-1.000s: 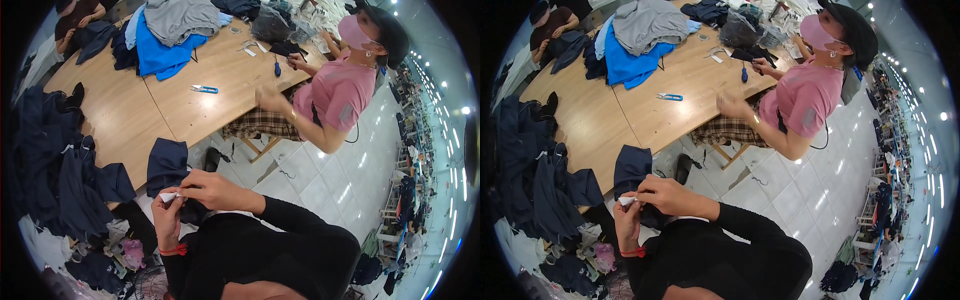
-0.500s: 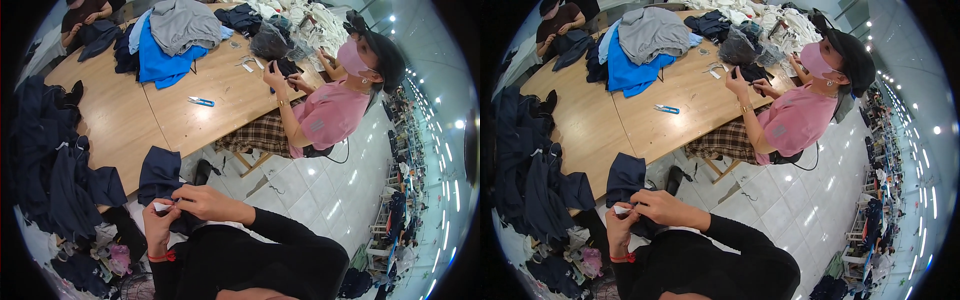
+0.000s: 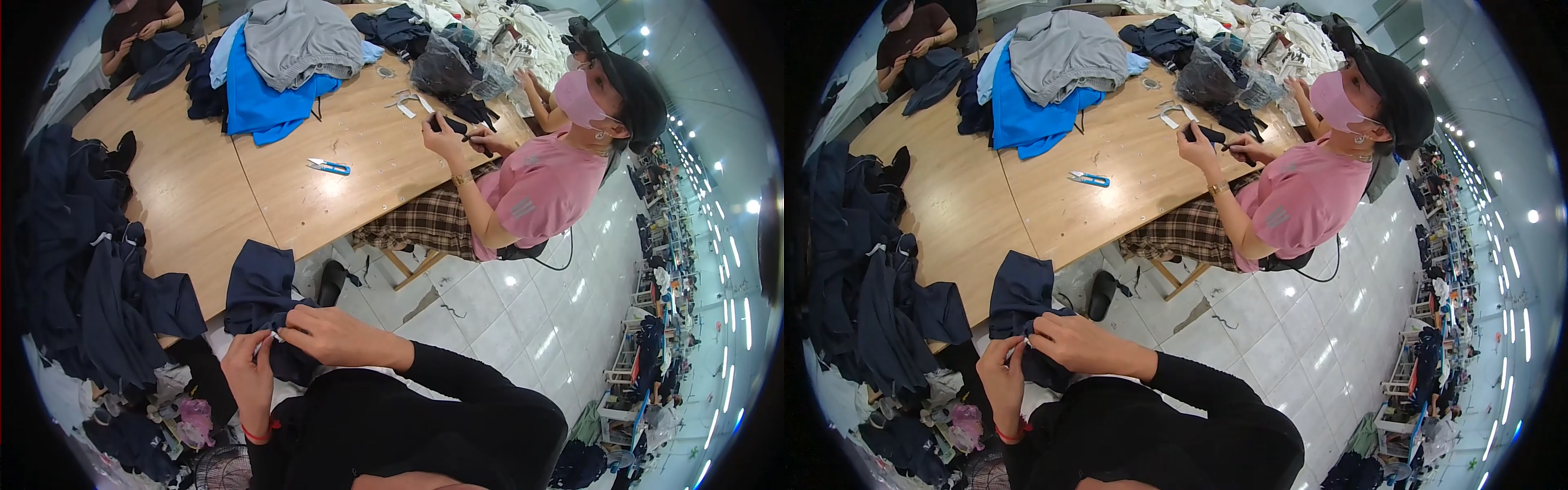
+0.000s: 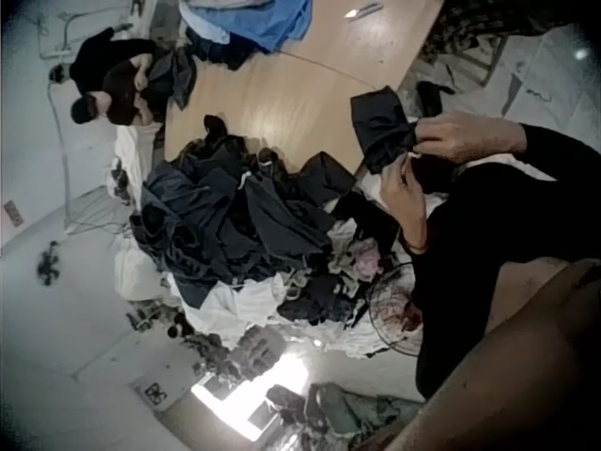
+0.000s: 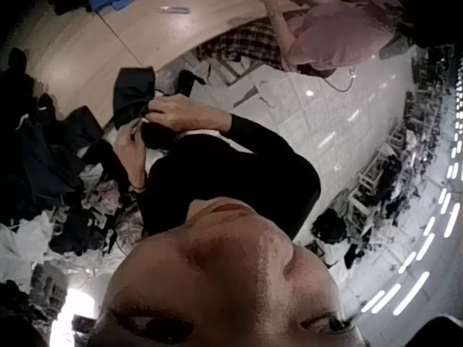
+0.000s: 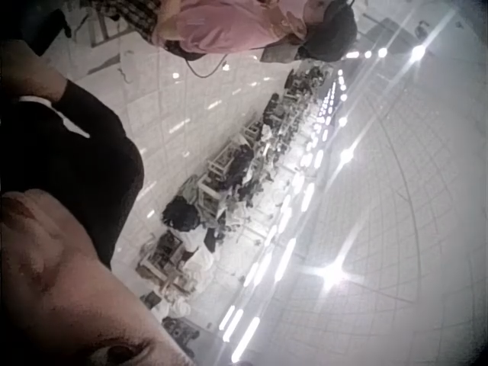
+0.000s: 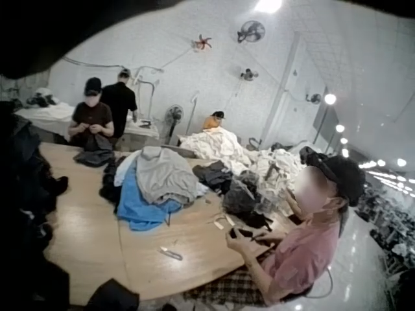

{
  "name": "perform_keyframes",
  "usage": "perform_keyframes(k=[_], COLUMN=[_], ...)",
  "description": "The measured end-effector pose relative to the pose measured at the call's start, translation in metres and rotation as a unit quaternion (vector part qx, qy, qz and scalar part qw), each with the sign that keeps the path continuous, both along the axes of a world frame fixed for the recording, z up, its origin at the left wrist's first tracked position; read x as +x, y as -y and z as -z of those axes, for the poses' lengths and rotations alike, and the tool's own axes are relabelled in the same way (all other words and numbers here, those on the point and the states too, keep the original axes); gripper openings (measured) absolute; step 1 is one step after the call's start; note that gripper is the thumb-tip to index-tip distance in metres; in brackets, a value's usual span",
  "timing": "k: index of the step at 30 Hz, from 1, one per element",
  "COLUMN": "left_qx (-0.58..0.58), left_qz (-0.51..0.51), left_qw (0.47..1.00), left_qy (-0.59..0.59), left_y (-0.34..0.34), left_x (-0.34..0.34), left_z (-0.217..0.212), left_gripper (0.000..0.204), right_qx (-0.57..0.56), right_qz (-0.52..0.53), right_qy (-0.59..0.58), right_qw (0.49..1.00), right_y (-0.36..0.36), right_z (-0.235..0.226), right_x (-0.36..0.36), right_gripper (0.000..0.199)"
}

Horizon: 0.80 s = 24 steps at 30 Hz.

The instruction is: The recorder inspects pairs of pants for loose threads and uses small snips to trim them at a work table in a garment factory.

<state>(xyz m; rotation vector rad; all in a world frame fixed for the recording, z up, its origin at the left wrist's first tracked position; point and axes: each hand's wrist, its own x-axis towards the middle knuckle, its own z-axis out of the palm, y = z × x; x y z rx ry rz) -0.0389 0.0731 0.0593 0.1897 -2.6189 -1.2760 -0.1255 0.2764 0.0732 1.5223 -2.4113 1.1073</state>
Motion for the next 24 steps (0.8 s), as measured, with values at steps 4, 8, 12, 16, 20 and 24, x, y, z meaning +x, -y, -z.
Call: perform_keyframes(k=[4, 8, 12, 16, 20, 24], left_qx=[-0.036, 0.23, 0.471, 0.464, 0.428, 0.259], left_qz=[-0.013, 0.019, 0.064, 0.131, 0.141, 0.087], left_qw=[0.999, 0.963, 0.854, 0.854, 0.881, 0.956], left_qy=[0.005, 0.136, 0.211, 0.197, 0.146, 0.112], left_y=[0.0, 0.01, 0.002, 0.001, -0.003, -0.008], left_x=[0.002, 0.006, 0.003, 0.006, 0.011, 0.008], left_z=[0.014, 0.021, 0.018, 0.014, 0.008, 0.0], left_gripper=[0.011, 0.017, 0.019, 0.008, 0.005, 0.013], right_qx=[0.034, 0.003, -0.035, -0.012, -0.026, -0.038], right_qz=[-0.016, -0.039, -0.041, -0.027, 0.033, 0.049], right_qy=[-0.002, -0.075, -0.141, -0.036, 0.074, 0.093], right_qw=[0.999, 0.996, 0.989, 0.999, 0.996, 0.994], right_y=[-0.002, -0.003, 0.01, 0.004, 0.002, 0.007], right_z=[0.001, -0.012, -0.031, -0.015, -0.011, -0.009], right_x=[-0.001, -0.005, -0.001, 0.006, 0.016, 0.016], right_gripper=[0.024, 0.022, 0.023, 0.021, 0.016, 0.013])
